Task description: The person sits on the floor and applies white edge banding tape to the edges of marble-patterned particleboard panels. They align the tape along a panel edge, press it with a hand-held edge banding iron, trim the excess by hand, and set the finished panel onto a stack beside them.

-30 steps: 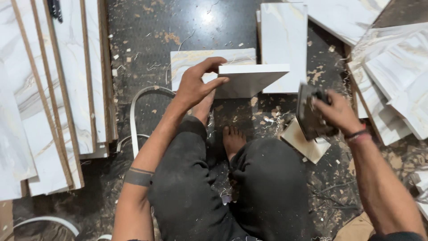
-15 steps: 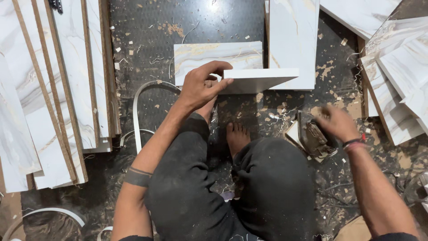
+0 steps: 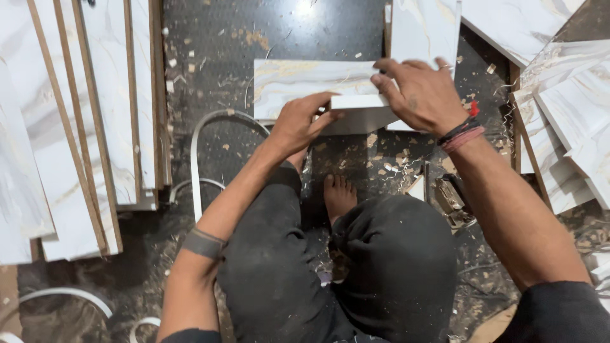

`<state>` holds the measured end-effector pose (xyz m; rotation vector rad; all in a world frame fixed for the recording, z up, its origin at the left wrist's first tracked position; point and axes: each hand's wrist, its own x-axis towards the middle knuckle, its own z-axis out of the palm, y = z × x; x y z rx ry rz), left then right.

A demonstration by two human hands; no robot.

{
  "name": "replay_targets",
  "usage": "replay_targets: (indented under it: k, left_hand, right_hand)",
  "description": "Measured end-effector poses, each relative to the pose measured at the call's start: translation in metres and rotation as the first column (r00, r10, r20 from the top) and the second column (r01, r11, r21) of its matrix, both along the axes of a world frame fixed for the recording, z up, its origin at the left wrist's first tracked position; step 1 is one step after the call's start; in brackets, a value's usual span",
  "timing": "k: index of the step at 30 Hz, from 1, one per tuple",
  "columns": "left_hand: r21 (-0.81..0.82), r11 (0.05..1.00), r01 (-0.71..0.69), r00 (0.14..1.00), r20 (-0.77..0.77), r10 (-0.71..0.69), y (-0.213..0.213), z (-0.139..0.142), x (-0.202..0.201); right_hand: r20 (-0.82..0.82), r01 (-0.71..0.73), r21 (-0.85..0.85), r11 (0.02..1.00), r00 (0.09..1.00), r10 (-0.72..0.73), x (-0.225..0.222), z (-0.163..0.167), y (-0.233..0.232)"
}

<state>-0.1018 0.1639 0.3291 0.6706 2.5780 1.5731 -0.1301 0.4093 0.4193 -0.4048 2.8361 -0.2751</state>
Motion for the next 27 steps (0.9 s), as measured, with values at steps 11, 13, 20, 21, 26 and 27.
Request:
replay_targets:
  k: [11,13,20,21,26,27]
  left_hand:
    - [0.087,0.994,0.06,0.99,-0.131,-0.048,0.002,-0.077,-0.009]
    - [0.059,0.993,0.099,0.994,0.037,-0.101,0.001,-0.07,-0.009]
    - [-0.121,0.991,0.059,0.993,0.11,-0.046,0.001,-0.036,0.004]
    - [-0.123,0.991,0.05,0.995,0.095,-0.038,0.001,-0.034,0.005]
    - [-0.172,0.983,0.061,0.998,-0.002,-0.063,0.001,-0.024,0.003]
    - [-0.155,0.986,0.066,0.996,-0.049,-0.075,0.0,-0.021,0.004]
  right_hand:
    - [-0.181,-0.277,-0.156,0.948,0.952,0.248,-0.015,-0.048,-0.144]
    - [0.097,-0.204,-0.233,0.951,0.968,0.231,-0.021,-0.034,-0.149]
    - [-0.217,-0.299,-0.247,0.922,0.944,0.248,-0.011,-0.003,-0.118]
    - [-0.134,-0.235,-0.226,0.945,0.969,0.209,-0.01,-0.007,-0.115]
    - [-0.196,-0.273,-0.19,0.943,0.952,0.236,-0.017,-0.036,-0.091]
    - [-0.174,-0.228,-0.135,0.964,0.963,0.203,-0.016,-0.038,-0.076]
